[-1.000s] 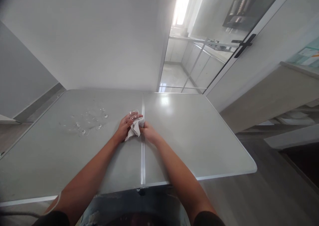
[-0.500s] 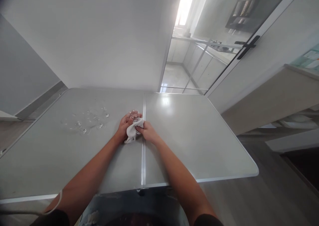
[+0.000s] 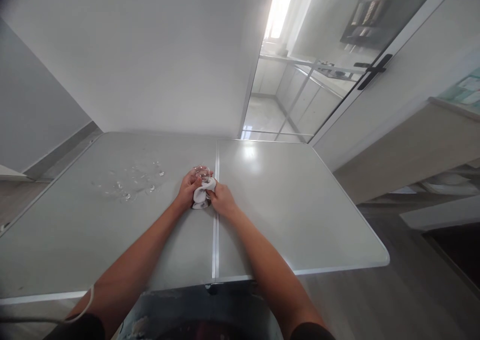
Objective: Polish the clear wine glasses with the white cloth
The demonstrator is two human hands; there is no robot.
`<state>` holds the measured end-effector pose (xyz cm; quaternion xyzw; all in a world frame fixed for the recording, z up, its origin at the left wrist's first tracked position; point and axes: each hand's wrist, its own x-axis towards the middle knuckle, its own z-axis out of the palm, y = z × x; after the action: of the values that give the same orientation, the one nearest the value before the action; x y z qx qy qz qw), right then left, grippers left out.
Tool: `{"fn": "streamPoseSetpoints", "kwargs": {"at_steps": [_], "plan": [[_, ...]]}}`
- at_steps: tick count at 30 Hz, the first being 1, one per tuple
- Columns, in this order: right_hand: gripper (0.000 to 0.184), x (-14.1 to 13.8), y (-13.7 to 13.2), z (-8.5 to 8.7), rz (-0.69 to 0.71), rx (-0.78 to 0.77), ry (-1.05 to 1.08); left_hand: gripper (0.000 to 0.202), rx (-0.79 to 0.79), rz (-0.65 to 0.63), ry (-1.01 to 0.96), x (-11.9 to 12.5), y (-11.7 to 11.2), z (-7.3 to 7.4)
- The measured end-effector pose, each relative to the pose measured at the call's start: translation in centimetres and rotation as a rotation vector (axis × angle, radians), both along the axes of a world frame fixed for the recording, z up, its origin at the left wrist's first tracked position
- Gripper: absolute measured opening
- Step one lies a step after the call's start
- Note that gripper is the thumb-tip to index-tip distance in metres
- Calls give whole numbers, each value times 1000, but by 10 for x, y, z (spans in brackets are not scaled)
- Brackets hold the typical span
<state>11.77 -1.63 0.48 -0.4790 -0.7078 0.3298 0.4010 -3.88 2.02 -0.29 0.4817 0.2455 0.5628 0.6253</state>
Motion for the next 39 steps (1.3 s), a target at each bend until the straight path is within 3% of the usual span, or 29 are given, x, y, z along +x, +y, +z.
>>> {"fn": "streamPoseSetpoints", "kwargs": {"at_steps": [5,7,11,13,15,18,20,24,27,30,34,39], "plan": [[28,-1,8,-10,-83,-70,346,54,40,67,40,-1,4,1],[25,3,10,-8,-240,-27,484,57,36,79,38,0,4,3],[22,16,9,-1,-697,115,581,60,21,120,1,2,0,9],[19,18,9,0,-776,43,573,61,30,142,-13,3,-3,13],[22,14,9,-1,-654,-87,623,61,45,151,-8,3,-5,16],[32,2,10,-3,-330,-231,804,60,52,203,24,2,-4,18],[37,-3,9,0,-248,-267,880,55,51,263,30,0,-2,19],[37,-3,1,11,-294,-189,792,48,44,295,19,0,1,17],[41,0,-1,15,-294,-145,785,49,19,240,41,2,0,15],[39,0,5,10,-333,-197,845,54,7,175,74,3,0,12],[27,-1,11,0,-394,-283,844,57,-13,261,34,0,4,8],[21,2,7,0,-473,-191,721,55,-43,308,-3,-1,8,4]]}}
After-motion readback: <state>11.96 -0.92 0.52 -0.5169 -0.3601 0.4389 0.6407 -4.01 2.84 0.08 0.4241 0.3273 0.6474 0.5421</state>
